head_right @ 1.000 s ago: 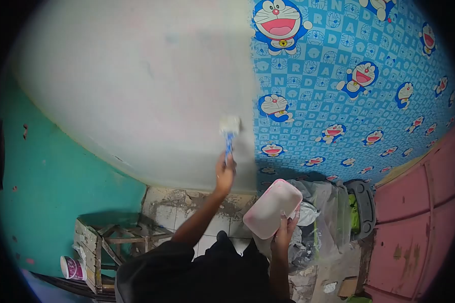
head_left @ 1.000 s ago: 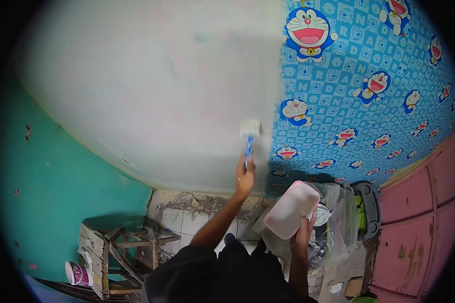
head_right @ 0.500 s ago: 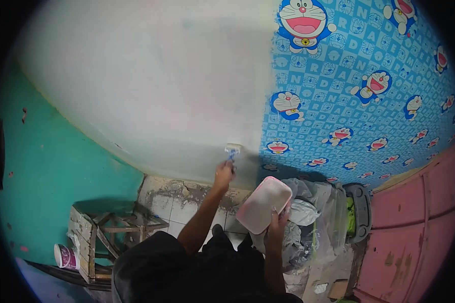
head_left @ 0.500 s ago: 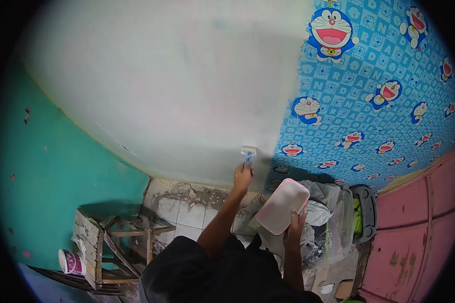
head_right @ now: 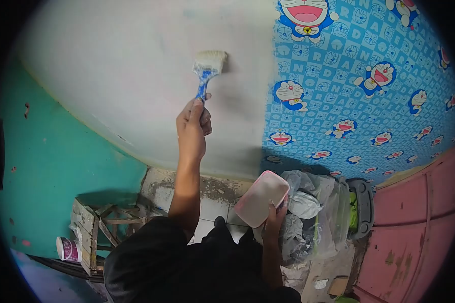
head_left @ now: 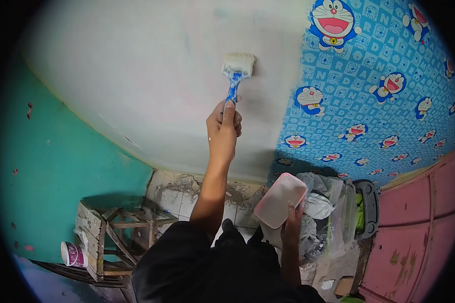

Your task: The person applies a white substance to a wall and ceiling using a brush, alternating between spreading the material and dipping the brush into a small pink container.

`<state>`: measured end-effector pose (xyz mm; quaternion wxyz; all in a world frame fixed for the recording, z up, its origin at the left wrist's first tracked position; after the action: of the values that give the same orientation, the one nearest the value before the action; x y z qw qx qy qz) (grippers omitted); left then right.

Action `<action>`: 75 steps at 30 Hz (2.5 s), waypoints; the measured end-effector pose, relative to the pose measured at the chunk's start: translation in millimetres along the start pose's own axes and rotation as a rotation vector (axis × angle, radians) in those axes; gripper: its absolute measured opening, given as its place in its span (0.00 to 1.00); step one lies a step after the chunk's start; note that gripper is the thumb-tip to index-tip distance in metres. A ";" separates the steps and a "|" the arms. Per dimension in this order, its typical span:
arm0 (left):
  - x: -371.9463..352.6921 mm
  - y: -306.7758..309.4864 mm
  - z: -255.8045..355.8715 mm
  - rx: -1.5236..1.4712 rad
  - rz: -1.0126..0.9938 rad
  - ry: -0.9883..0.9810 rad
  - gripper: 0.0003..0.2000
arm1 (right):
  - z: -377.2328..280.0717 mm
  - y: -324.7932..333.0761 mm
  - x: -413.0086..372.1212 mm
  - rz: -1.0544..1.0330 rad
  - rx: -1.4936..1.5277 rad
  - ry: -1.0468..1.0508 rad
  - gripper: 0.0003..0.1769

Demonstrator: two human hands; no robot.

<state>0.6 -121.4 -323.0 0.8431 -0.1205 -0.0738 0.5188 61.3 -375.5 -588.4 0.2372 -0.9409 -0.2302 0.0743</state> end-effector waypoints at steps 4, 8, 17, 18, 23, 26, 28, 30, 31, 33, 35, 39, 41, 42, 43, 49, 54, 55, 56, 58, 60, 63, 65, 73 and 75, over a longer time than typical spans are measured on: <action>23.9 24.5 -90.0 0.202 0.134 -0.049 0.18 | 0.4 3.1 1.9 0.036 0.028 -0.015 0.39; 20.3 66.4 -230.3 0.205 0.172 0.016 0.17 | -5.2 -2.1 2.3 0.047 0.001 0.025 0.40; -7.1 110.2 -332.5 0.143 0.255 0.488 0.17 | -11.7 1.0 4.6 0.021 -0.024 0.004 0.40; -5.7 113.2 -334.4 0.161 0.250 0.516 0.17 | -16.0 -2.3 2.8 0.022 -0.017 -0.009 0.40; 17.7 104.8 -285.1 0.085 0.074 0.644 0.13 | -4.0 9.4 2.6 0.004 -0.034 -0.040 0.40; 35.1 85.8 -208.1 0.022 0.004 0.657 0.10 | -8.0 7.3 1.4 0.025 -0.046 -0.039 0.40; 37.4 69.9 -146.7 -0.011 -0.025 0.703 0.08 | -9.0 5.4 3.0 0.019 -0.063 0.001 0.38; 30.1 51.0 -83.0 -0.046 -0.084 0.639 0.08 | -12.1 5.3 4.1 0.010 -0.065 0.015 0.38; 27.4 44.1 -51.6 -0.043 -0.119 0.611 0.08 | -15.6 4.0 5.5 0.002 -0.057 0.010 0.39; 16.0 27.7 10.2 -0.031 -0.142 0.521 0.09 | -23.1 2.2 5.9 -0.019 -0.032 0.018 0.40; 8.9 14.3 58.7 -0.018 -0.150 0.397 0.09 | -29.4 -1.7 6.5 -0.040 0.009 0.047 0.40; -4.1 -8.0 129.8 -0.070 -0.243 0.207 0.11 | -28.7 5.3 7.3 -0.022 0.001 0.043 0.39; -10.2 -14.9 153.9 -0.093 -0.245 0.102 0.13 | -26.8 4.4 8.3 -0.024 -0.006 0.046 0.39; -10.6 -16.7 162.7 -0.105 -0.255 0.055 0.13 | -27.2 4.0 7.2 -0.034 -0.010 0.040 0.39; -9.6 -18.9 168.9 -0.117 -0.268 0.008 0.14 | -28.2 3.8 6.3 -0.042 -0.014 0.037 0.39; 26.8 -2.2 112.1 0.018 -0.042 -0.039 0.16 | -35.9 -1.5 -2.3 -0.024 -0.022 -0.004 0.40; 28.3 40.9 -52.0 0.159 0.124 -0.005 0.17 | -17.5 12.4 -6.2 -0.017 -0.101 0.029 0.38; 23.8 52.7 -93.7 0.126 0.136 0.042 0.17 | -15.4 13.6 -9.1 -0.009 -0.109 0.028 0.38; 21.0 66.1 -138.0 0.132 0.157 0.090 0.17 | -15.1 12.7 -6.2 -0.004 -0.119 0.034 0.38; 7.8 85.5 -204.8 0.188 0.202 0.133 0.18 | -28.9 4.5 -12.9 -0.020 -0.103 -0.009 0.40; 0.5 102.2 -255.3 0.217 0.267 0.214 0.18 | -33.8 0.7 -9.5 -0.039 -0.105 -0.024 0.41; -2.0 124.3 -286.6 0.336 0.352 0.233 0.17 | -29.7 9.4 -9.2 -0.044 -0.133 -0.025 0.41; 6.1 134.8 -284.2 0.366 0.372 0.287 0.18 | -28.4 12.5 -6.9 -0.044 -0.138 -0.028 0.41; 33.4 76.9 -57.0 0.335 0.299 0.185 0.20 | -35.9 2.7 -2.4 -0.032 -0.120 -0.053 0.40; 23.5 51.6 5.4 0.350 0.265 0.104 0.18 | -34.2 2.8 -4.9 -0.041 -0.118 -0.054 0.40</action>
<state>-34.4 -77.4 -332.2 0.7783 -0.0074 0.0772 0.6231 66.6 -394.0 -559.7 0.1763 -0.9460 -0.2597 0.0808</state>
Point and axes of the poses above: each hand's wrist, its own x-axis towards the middle knuckle, its own y-axis out of the back of the hand, z = x × y, the point moved 2 cm from there along x, towards the middle knuckle, and after that the axes turned 14 degrees about y, right-handed, at the moved point
